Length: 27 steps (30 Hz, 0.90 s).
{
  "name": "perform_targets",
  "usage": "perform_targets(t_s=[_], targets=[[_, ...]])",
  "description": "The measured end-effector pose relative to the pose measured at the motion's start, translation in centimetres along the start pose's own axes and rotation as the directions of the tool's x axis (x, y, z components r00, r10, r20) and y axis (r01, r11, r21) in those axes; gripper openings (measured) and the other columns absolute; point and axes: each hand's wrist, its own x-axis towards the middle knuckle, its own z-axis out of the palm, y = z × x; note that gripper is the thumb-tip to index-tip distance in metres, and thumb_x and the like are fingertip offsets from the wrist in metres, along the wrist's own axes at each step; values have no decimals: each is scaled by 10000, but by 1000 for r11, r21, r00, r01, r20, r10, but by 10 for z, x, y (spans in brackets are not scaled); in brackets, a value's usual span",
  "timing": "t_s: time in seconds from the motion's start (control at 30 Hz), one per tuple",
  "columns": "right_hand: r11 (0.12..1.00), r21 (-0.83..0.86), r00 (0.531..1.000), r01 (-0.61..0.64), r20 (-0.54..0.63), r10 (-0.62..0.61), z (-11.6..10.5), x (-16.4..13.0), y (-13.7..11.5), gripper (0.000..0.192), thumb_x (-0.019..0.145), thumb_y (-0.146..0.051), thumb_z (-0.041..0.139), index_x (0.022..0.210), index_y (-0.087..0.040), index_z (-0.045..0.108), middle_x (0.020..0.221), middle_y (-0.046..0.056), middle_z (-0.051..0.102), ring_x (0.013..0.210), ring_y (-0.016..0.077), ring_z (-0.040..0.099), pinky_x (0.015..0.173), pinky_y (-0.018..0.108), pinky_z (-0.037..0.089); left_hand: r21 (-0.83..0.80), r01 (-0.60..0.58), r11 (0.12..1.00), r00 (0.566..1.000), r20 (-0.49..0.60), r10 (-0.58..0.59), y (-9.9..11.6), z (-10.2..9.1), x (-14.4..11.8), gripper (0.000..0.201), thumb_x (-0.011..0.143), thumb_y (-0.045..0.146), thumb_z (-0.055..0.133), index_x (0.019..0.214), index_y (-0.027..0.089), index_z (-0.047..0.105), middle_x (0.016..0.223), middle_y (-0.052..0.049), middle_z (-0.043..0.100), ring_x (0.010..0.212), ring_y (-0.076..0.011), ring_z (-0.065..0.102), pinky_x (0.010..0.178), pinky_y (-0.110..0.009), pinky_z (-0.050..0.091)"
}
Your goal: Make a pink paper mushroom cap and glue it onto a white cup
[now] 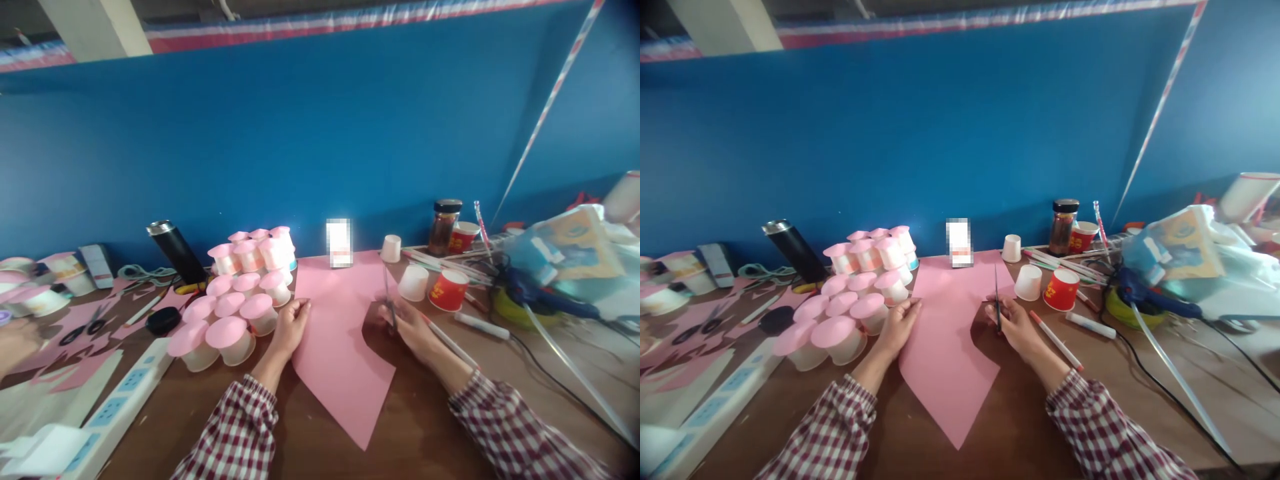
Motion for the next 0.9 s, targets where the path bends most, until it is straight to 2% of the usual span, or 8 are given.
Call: perform_targets(t_s=[0.1, 0.23, 0.3, 0.43, 0.73, 0.9], targets=[[995, -104, 998, 4, 68, 3, 0, -4, -4, 406, 800, -480, 570, 1045, -157, 564, 739, 30, 598, 657, 160, 571, 545, 256, 440, -10, 9, 1000, 996, -89, -10, 0, -2, 2, 350, 782, 418, 532, 927, 124, 653, 916, -93, 689, 893, -231, 611, 813, -334, 458], [973, -228, 982, 49, 187, -5, -1, -9, -12, 426, 799, -488, 556, 1070, -162, 596, 933, 87, 668, 906, 261, 607, 742, 349, 488, -19, 17, 1000, 985, -173, -20, -2, -4, 3, 396, 790, 457, 518, 933, 111, 646, 921, -111, 683, 885, -238, 613, 792, -330, 460], [963, -263, 973, 63, 233, 0, 0, -10, -15, 429, 801, -497, 542, 1062, -164, 614, 980, 98, 677, 949, 286, 602, 768, 372, 490, -30, 20, 999, 982, -188, -26, -3, -4, 3, 406, 786, 478, 521, 917, 116, 650, 896, -102, 685, 858, -233, 618, 767, -318, 462], [964, -252, 951, 80, 309, 2, -1, -10, -18, 423, 804, -497, 543, 1057, -170, 637, 1037, 104, 672, 954, 287, 607, 787, 376, 493, -47, 14, 999, 979, -203, -23, -4, -4, 3, 413, 781, 496, 524, 878, 116, 654, 837, -87, 685, 807, -219, 618, 728, -295, 457], [973, -226, 915, 48, 401, 48, -5, -9, -12, 427, 805, -485, 560, 1072, -158, 629, 925, 76, 666, 819, 233, 603, 681, 317, 477, -101, 40, 994, 984, -171, -57, 0, -3, 2, 383, 777, 460, 541, 878, 110, 659, 838, -84, 682, 814, -213, 608, 710, -280, 452], [972, -224, 865, 75, 499, 49, -8, -11, -20, 365, 822, -483, 534, 1001, -189, 656, 884, 55, 658, 792, 220, 590, 663, 302, 452, -107, 61, 992, 984, -158, -78, 0, -4, 2, 386, 773, 475, 539, 855, 117, 658, 789, -65, 669, 766, -199, 598, 682, -274, 446]])
